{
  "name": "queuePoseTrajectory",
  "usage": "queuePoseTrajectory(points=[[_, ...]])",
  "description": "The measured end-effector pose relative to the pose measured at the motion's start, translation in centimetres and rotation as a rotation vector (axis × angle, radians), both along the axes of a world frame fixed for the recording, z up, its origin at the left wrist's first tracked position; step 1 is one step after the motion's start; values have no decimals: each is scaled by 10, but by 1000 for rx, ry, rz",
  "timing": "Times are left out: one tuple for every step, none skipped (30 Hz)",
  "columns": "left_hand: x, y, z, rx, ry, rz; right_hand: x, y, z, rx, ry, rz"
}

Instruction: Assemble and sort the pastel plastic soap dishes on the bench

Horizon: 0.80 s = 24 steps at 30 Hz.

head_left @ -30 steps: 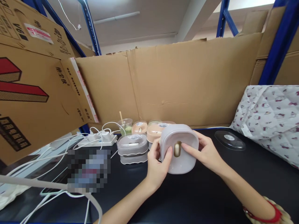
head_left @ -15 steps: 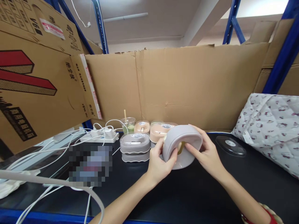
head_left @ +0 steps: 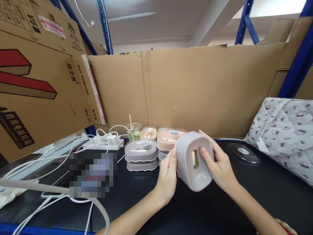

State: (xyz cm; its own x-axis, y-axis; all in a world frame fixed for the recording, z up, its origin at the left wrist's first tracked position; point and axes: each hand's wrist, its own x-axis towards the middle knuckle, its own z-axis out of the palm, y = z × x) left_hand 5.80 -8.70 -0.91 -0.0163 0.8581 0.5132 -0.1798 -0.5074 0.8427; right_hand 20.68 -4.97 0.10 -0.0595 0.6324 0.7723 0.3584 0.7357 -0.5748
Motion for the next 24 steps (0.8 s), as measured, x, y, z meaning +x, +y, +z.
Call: queuePoseTrajectory(points=[[0,0,-1,-1,-5,-10,-1,0,0,13,-2,-15],[0,-1,-1,5,3,-27,-2,-1,-1,29,-4,-29],[0,-2,-2,16,26,-43,-3,-3,-1,47,-4,-44],[1,-3,-3,31,56,-47,-4,-4,-1,67,-3,-54],[1,-4,-3,47,85,-36,-4,-6,-1,86,0,-61],[2,-5,-3,60,108,-14,-5,-8,0,105,5,-60],[3,-5,-3,72,117,17,-5,-10,0,117,10,-47],[4,-6,-1,79,107,51,-5,-11,1,124,14,-19],[4,-6,0,83,83,81,-5,-12,2,125,14,24],[4,-5,2,85,48,108,-5,-13,4,122,9,71],[4,-4,4,86,10,138,-5,-13,4,112,1,116],[3,-4,5,85,-25,173,-5,-13,5,96,-6,153],[2,-3,6,84,-51,210,-5,-12,6,72,-11,182],[1,-2,7,85,-65,242,-6,-12,6,42,-8,202],[0,-2,7,89,-71,265,-6,-11,7,9,2,220],[-1,-2,7,94,-72,279,-6,-11,7,-24,18,240],[-1,-1,7,96,-69,283,-7,-11,7,-54,38,261],[-2,-1,7,92,-65,277,-7,-11,7,-80,58,278],[-2,-1,7,84,-56,263,-7,-12,7,-100,79,291],[-2,-1,7,76,-41,246,-7,-12,7,-117,97,298],[-2,-1,8,68,-22,230,-7,-12,7,-130,112,301],[-3,0,9,60,2,217,-7,-11,7,-139,126,301],[-3,0,10,55,25,208,-8,-10,7,-144,135,300],[-4,2,10,54,47,201,-8,-9,6,-145,141,300]])
